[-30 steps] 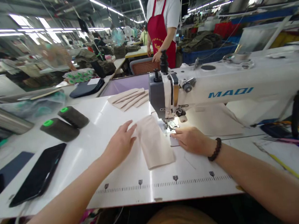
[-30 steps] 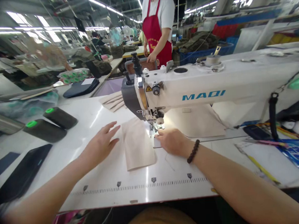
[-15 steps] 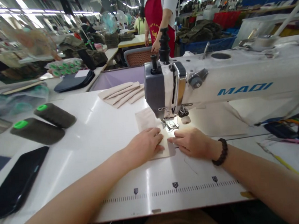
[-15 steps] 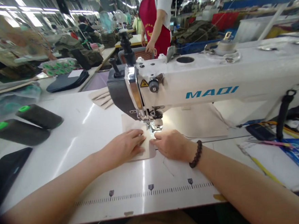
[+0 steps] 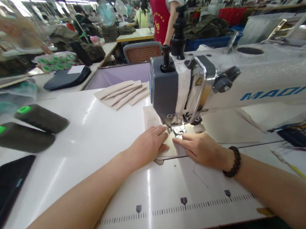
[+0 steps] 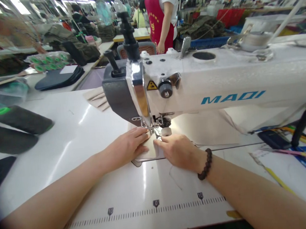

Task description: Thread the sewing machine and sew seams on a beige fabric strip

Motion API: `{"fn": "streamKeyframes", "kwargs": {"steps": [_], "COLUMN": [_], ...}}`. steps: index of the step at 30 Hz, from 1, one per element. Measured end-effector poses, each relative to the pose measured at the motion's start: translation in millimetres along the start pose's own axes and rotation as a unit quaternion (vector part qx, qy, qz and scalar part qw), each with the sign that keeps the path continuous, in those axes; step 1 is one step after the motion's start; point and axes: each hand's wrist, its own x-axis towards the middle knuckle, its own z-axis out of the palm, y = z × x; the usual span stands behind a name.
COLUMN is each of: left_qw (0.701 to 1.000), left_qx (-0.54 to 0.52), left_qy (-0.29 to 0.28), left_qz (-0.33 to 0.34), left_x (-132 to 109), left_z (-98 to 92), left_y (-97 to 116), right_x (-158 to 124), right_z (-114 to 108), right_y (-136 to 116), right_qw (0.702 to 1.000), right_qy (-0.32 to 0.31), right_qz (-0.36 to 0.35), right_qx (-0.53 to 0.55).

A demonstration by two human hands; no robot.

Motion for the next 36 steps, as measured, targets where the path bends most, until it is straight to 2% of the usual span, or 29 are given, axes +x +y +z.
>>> {"fn": "streamKeyframes", "kwargs": {"steps": [15,33,36], "left_qw": [0.999,1.0,0.999], "left_qx": [-0.033,-0.027,-0.023], "left_qy": [0.014,0.006,0.011], "left_qz": [0.015,0.008,0.027], "left_x": [4.5,7.5,5.1], "left_z": [-1.5,-3.0,-2.9], "left_y": [-7.7,-10.4,-8.4], "right_x": [2.2,3.4,2.4], "right_z": [2.3,-0.5,-1.1], "right_y": [-2.2,-3.7,-0.9], "right_qw": [0.999,0.998,0.999], "right_qy": [-0.008,-0.007,-0.007], "right_qz": [0.038,0.058,0.042], "right_qx": [0.006,0.001,0.017]}}
